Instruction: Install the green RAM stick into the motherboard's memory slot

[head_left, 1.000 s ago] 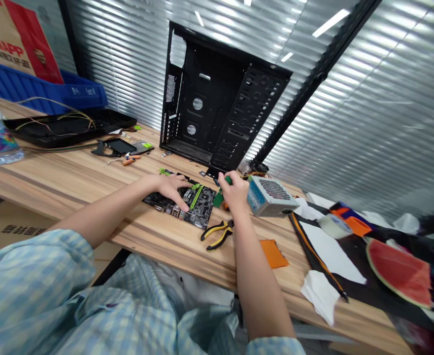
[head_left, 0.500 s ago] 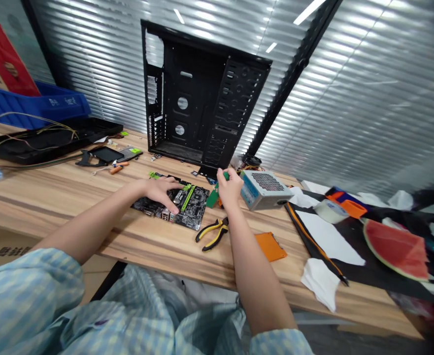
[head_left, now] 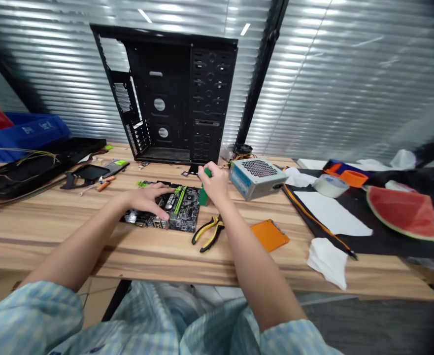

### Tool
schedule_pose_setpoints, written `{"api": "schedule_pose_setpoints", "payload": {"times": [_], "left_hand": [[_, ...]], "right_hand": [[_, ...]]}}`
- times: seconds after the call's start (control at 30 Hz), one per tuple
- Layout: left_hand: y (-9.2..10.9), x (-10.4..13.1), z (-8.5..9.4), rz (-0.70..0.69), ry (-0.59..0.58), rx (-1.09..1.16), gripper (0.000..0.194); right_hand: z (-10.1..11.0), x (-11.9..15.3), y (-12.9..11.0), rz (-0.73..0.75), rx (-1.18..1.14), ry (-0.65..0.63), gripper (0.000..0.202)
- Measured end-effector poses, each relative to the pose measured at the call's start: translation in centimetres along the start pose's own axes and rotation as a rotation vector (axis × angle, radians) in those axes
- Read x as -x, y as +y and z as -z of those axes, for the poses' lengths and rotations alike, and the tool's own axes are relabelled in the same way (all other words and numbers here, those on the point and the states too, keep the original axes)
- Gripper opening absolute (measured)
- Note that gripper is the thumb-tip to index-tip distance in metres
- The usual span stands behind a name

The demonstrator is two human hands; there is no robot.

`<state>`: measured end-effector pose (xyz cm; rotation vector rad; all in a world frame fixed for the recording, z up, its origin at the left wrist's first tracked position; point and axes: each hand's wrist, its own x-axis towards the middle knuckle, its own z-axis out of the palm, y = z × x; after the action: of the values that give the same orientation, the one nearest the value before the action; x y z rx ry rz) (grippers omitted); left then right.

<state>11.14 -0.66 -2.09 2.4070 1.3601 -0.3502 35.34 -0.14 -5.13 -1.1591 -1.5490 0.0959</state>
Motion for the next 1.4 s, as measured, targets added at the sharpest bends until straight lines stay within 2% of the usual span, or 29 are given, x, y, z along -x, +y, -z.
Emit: {"api": "schedule_pose_setpoints", "payload": {"times": [0.2,0.47,0.7,0.8,0.93,1.03,1.13,1.4], "left_hand": [[0.5,0.2,0.3,0.028,-0.017,-0.021,0.115],[0.6,0.2,0.5,0.036,-0.020,-0.059,0.117],[0.4,0.2,0.5,0.027,-0.012,-0.065,0.114],[0.6,0.2,0.5,0.040,-0.015,-0.073,0.115],[1.0,0.4,0.7,0.050,-0.016,-0.071,0.117],[1.0,0.4,0.7,0.052,-0.023,-0.057,0.118],[0.9,0.3,0.6,0.043,-0.021,-0.054,0.118],[0.5,0.1,0.5,0.019,-0.023,-0.023,0.119]], "right_hand": [[-0.9,0.0,1.4,-0.166,-0.090,0.153,0.032],[-1.0,0.1,1.1,-0.238,-0.095,0.197,0.030],[-1.0,0.1,2.0,-0.300,-0.091,0.236,0.029],[-0.8,0.0,2.0,-0.270,-0.090,0.177,0.030],[-0.3,0.0,1.0,-0.112,-0.076,0.061,0.034],[0.0,0.1,0.0,-0.021,-0.044,0.034,0.033],[-0.1,0.4,-0.1,-0.028,-0.037,0.065,0.033],[-1.3,0.6,1.3,-0.121,-0.115,0.207,0.035]]}}
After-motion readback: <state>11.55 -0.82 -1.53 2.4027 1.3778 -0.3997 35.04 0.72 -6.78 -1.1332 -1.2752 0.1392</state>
